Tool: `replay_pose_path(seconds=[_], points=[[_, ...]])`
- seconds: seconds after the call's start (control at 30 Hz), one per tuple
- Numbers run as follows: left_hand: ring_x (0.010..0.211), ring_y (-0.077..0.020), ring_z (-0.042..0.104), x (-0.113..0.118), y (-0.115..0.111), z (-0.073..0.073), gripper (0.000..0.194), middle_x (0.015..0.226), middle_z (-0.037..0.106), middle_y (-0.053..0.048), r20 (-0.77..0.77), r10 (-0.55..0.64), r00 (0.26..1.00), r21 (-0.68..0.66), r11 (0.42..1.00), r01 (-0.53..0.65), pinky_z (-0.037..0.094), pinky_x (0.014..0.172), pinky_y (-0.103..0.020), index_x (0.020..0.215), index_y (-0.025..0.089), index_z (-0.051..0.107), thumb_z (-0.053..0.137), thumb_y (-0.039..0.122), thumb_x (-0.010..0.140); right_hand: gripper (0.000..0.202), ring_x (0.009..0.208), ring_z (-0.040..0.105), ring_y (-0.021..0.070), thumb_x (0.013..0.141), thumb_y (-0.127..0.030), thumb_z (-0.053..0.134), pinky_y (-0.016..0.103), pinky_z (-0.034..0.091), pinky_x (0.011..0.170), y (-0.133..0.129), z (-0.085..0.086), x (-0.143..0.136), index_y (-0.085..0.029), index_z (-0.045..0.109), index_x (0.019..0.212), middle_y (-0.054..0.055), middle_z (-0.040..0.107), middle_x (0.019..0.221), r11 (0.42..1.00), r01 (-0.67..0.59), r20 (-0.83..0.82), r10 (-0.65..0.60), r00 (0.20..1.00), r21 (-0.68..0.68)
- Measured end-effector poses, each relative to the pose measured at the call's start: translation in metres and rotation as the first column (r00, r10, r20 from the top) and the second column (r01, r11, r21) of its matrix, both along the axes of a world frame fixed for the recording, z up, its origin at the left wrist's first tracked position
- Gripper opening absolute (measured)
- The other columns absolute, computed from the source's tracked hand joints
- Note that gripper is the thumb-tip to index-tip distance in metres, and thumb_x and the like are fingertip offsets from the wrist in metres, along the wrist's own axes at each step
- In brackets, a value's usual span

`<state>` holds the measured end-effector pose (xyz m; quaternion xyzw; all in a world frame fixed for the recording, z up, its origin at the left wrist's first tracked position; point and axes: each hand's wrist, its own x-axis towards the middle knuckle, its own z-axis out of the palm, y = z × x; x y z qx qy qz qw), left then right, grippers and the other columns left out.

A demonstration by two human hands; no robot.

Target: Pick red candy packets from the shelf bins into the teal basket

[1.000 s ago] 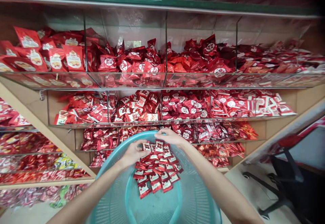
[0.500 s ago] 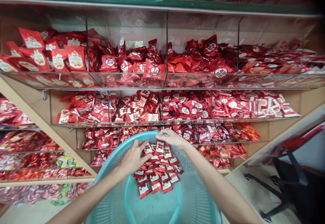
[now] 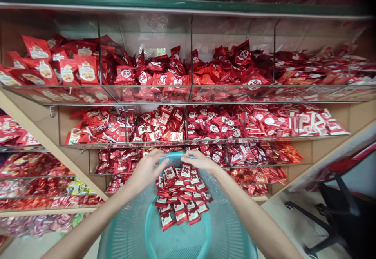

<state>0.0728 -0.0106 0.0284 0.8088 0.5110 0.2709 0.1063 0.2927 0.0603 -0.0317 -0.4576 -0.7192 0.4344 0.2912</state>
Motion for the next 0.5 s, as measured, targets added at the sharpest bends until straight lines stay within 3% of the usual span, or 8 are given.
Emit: replay_pose_path(seconds=[0.1, 0.2, 0.3, 0.5], points=[[0.087, -0.0188, 0.055, -0.015, 0.021, 0.031, 0.029, 0.093, 0.062, -0.006, -0.008, 0.099, 0.995, 0.178, 0.979, -0.096, 0.044, 0.082, -0.035, 0.092, 0.020, 0.063, 0.039, 0.035, 0.088, 0.034, 0.096, 0.055, 0.0190, 0.071, -0.053, 0.060, 0.031, 0.037, 0.087, 0.000, 0.000, 0.000, -0.021, 0.068, 0.081, 0.002, 0.063, 0.097, 1.000, 0.002, 0.007, -0.002, 1.000, 0.006], [0.092, -0.0230, 0.052, -0.031, 0.045, 0.048, 0.029, 0.098, 0.060, -0.009, -0.161, 0.306, 0.938, 0.322, 0.915, -0.243, 0.040, 0.084, -0.038, 0.096, 0.019, 0.064, 0.042, 0.035, 0.086, 0.032, 0.095, 0.055, 0.0190, 0.071, -0.051, 0.061, 0.031, 0.038, 0.087, -0.001, 0.002, 0.001, -0.021, 0.067, 0.079, 0.002, 0.064, 0.097, 1.000, 0.007, 0.008, -0.007, 1.000, 0.003], [0.094, -0.0269, 0.049, -0.038, 0.064, 0.054, 0.034, 0.101, 0.056, -0.011, -0.339, 0.417, 0.843, 0.364, 0.885, -0.291, 0.039, 0.081, -0.039, 0.099, 0.020, 0.065, 0.044, 0.041, 0.084, 0.031, 0.090, 0.057, 0.0182, 0.072, -0.049, 0.060, 0.031, 0.039, 0.084, -0.005, 0.007, 0.000, -0.019, 0.067, 0.078, 0.003, 0.064, 0.093, 1.000, -0.010, -0.008, 0.010, 1.000, -0.015], [0.096, -0.0290, 0.046, -0.032, 0.082, 0.056, 0.037, 0.100, 0.053, -0.011, -0.466, 0.383, 0.798, 0.241, 0.922, -0.302, 0.037, 0.078, -0.038, 0.090, 0.022, 0.067, 0.048, 0.052, 0.079, 0.028, 0.090, 0.056, 0.0175, 0.072, -0.045, 0.061, 0.031, 0.038, 0.086, -0.011, 0.016, 0.004, -0.018, 0.066, 0.076, 0.003, 0.064, 0.092, 1.000, 0.006, -0.026, -0.006, 1.000, -0.016]])
